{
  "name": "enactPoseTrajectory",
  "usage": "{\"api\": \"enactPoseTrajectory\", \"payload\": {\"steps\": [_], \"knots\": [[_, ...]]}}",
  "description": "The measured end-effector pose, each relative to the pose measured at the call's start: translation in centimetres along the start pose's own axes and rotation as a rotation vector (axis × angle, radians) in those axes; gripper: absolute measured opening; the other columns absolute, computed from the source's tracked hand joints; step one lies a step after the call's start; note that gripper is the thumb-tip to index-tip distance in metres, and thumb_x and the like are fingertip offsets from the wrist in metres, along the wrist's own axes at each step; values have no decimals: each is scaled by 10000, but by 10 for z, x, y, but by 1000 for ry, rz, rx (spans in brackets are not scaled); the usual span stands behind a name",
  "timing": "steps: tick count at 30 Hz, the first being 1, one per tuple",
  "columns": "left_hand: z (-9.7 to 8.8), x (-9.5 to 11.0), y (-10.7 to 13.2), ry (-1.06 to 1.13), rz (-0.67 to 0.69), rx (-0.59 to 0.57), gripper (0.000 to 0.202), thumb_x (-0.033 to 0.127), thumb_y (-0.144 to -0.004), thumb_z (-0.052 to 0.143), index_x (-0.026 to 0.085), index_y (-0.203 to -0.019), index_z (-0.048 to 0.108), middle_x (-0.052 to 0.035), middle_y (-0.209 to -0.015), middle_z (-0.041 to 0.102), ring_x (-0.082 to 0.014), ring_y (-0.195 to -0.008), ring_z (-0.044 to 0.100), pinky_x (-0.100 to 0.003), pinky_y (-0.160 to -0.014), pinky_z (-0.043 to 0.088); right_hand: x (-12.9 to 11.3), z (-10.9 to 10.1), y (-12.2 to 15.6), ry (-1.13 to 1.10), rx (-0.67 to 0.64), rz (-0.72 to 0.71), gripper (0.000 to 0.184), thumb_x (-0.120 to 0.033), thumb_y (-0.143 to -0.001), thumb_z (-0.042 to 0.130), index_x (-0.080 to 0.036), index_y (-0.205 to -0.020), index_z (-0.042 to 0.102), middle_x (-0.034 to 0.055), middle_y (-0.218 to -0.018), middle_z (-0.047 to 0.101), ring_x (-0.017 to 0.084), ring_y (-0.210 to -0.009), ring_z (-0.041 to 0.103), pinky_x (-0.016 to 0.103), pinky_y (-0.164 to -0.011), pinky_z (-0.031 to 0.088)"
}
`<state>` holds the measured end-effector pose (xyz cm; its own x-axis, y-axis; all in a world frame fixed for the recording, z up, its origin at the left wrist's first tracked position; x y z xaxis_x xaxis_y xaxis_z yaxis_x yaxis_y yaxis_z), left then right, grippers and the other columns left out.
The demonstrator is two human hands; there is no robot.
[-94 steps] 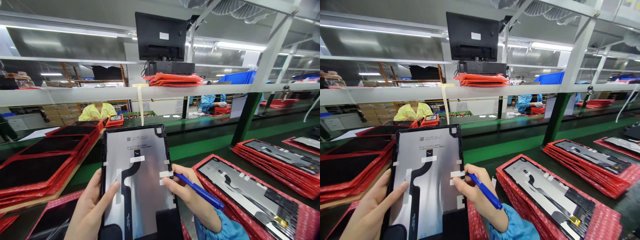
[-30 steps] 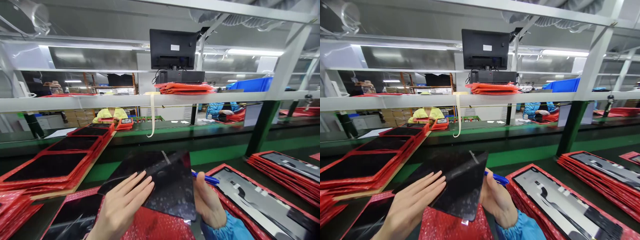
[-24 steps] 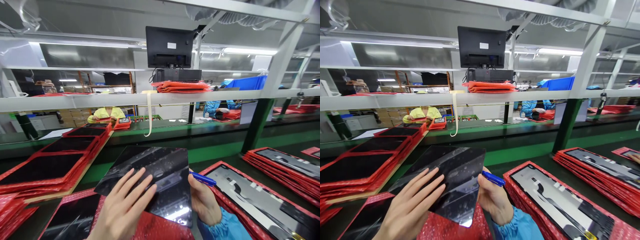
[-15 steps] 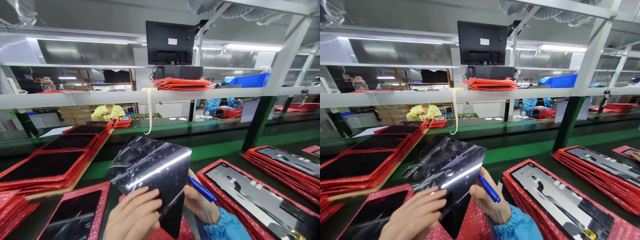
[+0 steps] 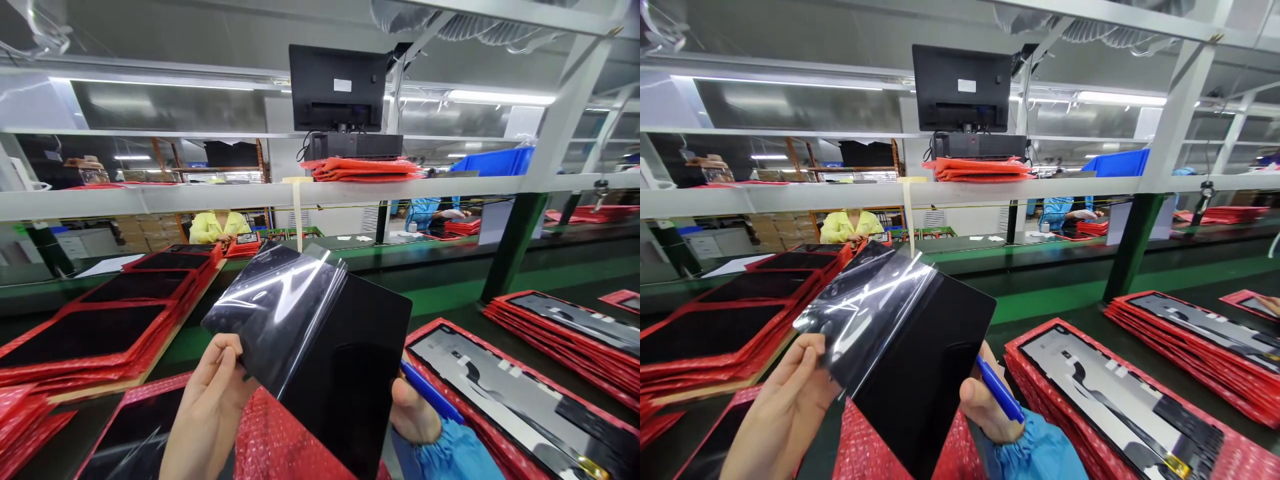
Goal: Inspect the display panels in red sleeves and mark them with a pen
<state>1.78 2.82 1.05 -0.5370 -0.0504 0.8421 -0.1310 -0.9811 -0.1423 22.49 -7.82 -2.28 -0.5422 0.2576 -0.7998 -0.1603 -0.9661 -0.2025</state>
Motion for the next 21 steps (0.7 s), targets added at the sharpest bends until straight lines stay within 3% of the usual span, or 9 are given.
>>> {"api": "enactPoseTrajectory", "payload": {"steps": [2, 4, 7, 9, 11, 13, 17, 21], "knots": [[-5, -2, 3, 135, 28, 142, 340, 378, -572, 853, 216, -814, 678, 37, -811, 612, -72, -717, 586, -85, -624, 498, 2, 5, -3, 18, -21, -4, 562, -471, -589, 858, -275, -1081, 670, 69, -954, 750, 302, -917, 702, 455, -860, 527], [-9, 0, 8, 202, 59, 236, 284, 370, -639, 814, 213, -840, 690, 29, -853, 601, -87, -816, 598, -88, -679, 506, 1, 15, -6, 27, -37, -44, 540, -448, -662, 825, -314, -1151, 640, 52, -1013, 737, 278, -979, 686, 426, -898, 512], [-10, 7, 15, 241, 121, 243, 90, 314, -803, 668, 236, -843, 647, 24, -857, 606, -119, -821, 616, -179, -692, 557, -6, 38, -9, 88, -118, -105, 470, -392, -809, 719, -335, -1254, 578, 51, -1180, 681, 255, -1122, 623, 391, -955, 475], [-10, 13, 19, 253, 198, 249, 50, 287, -853, 603, 243, -838, 621, 23, -838, 625, -124, -768, 623, -214, -679, 571, -7, 52, -9, 140, -198, -74, 558, -367, -785, 749, -314, -1299, 540, 61, -1206, 664, 271, -1137, 610, 382, -922, 487], [-9, 18, 20, 247, 252, 269, 59, 289, -869, 581, 245, -851, 615, 23, -831, 636, -124, -736, 620, -222, -669, 572, -5, 60, -7, 191, -262, 5, 677, -314, -707, 819, -304, -1313, 516, 52, -1155, 677, 281, -1084, 635, 376, -882, 494], [-11, 21, 19, 235, 281, 304, 50, 283, -863, 591, 243, -853, 620, 33, -837, 636, -117, -739, 613, -206, -680, 563, 0, 62, -6, 251, -288, 74, 673, -248, -693, 827, -310, -1291, 523, 22, -1078, 691, 253, -1004, 662, 363, -875, 481], [-22, 20, 13, 164, 294, 369, 31, 298, -853, 605, 272, -861, 620, 64, -864, 623, -104, -788, 592, -169, -714, 528, 5, 62, -4, 261, -355, 114, 489, -252, -757, 772, -280, -1209, 588, -11, -906, 679, 187, -856, 663, 319, -838, 464], [-35, 24, 3, -192, 438, 322, 119, 381, -816, 650, 263, -819, 630, 48, -890, 571, -102, -899, 540, -123, -860, 439, -4, 69, -3, 268, -336, 80, 299, -361, -754, 753, -298, -1039, 691, -18, -754, 639, 197, -772, 626, 299, -748, 485]]}}
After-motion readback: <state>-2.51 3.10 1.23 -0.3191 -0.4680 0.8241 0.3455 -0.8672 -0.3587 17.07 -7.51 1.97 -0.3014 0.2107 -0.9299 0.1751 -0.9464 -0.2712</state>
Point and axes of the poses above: each hand's wrist, its own y-axis away from the middle knuckle, its own z-axis out of the palm, x = y × z, the point moved 4 cm from there along -y, towards the middle knuckle
